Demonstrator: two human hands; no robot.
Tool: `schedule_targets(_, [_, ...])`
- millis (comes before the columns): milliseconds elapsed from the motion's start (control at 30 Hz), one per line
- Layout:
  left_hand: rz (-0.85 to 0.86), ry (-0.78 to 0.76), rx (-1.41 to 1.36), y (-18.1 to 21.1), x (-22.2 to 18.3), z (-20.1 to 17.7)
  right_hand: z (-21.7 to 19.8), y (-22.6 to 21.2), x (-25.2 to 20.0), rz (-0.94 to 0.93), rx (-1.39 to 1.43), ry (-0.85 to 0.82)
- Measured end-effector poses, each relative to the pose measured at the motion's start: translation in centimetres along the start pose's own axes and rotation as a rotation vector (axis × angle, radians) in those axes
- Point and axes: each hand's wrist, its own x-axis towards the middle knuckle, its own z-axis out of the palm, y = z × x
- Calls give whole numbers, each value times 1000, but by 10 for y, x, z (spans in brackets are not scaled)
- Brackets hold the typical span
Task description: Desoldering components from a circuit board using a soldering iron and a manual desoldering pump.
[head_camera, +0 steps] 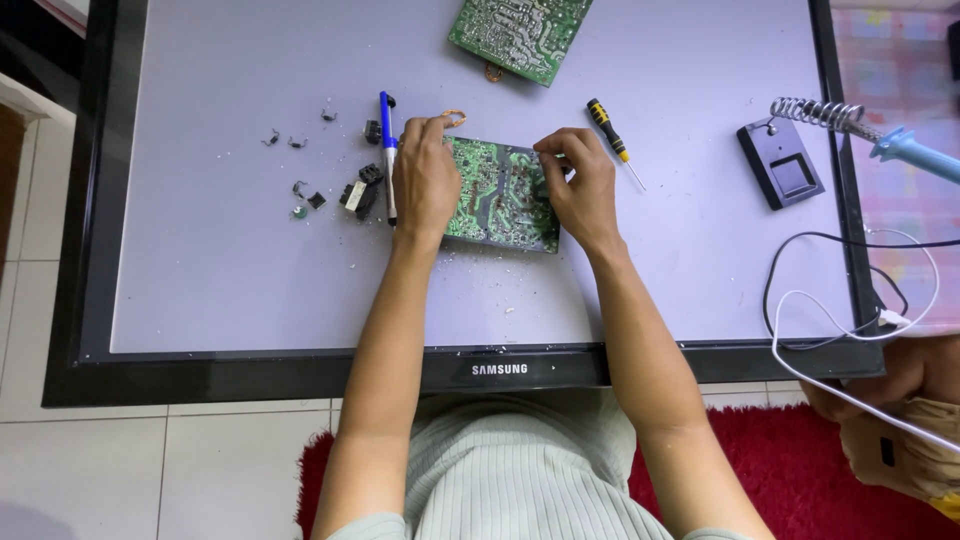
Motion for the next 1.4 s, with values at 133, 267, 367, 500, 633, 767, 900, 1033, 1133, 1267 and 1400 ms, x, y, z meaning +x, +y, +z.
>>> schedule_targets(133, [-6, -35, 61, -14, 40, 15, -2, 4, -1, 2, -45, -3])
schedule_targets(267, [-13, -208, 136, -26, 69, 30, 0, 20, -6, 93, -226, -80])
schedule_targets(367, [-17, -259, 135, -16, 76, 35, -3, 21, -7, 209, -335, -128])
schedule_targets(500, [14, -179, -2, -8, 84, 53, -9, 22, -6, 412, -372, -120])
schedule_targets(633, [54, -137, -247, 5, 88, 66, -17, 13, 0, 463, -405, -160])
schedule_targets(767, [68, -135, -223, 13, 79, 57, -27, 9, 6, 594, -401, -302])
schedule_targets(900, [99, -306, -39, 16, 60, 13, -39, 45, -1, 574, -323, -322])
schedule_targets(1033, [110, -391, 33, 4, 41, -2, -51, 35, -1, 647, -185, -401])
schedule_targets(1133, [99, -377, 52, -3, 31, -5, -51, 21, 4, 689, -113, -461])
schedule_targets(1267, [99, -359, 67, -12, 23, 0, -43, 16, 9, 560, -184, -408])
schedule_targets(1400, [100, -341, 37, -17, 19, -1, -37, 31, 8, 473, -211, -346])
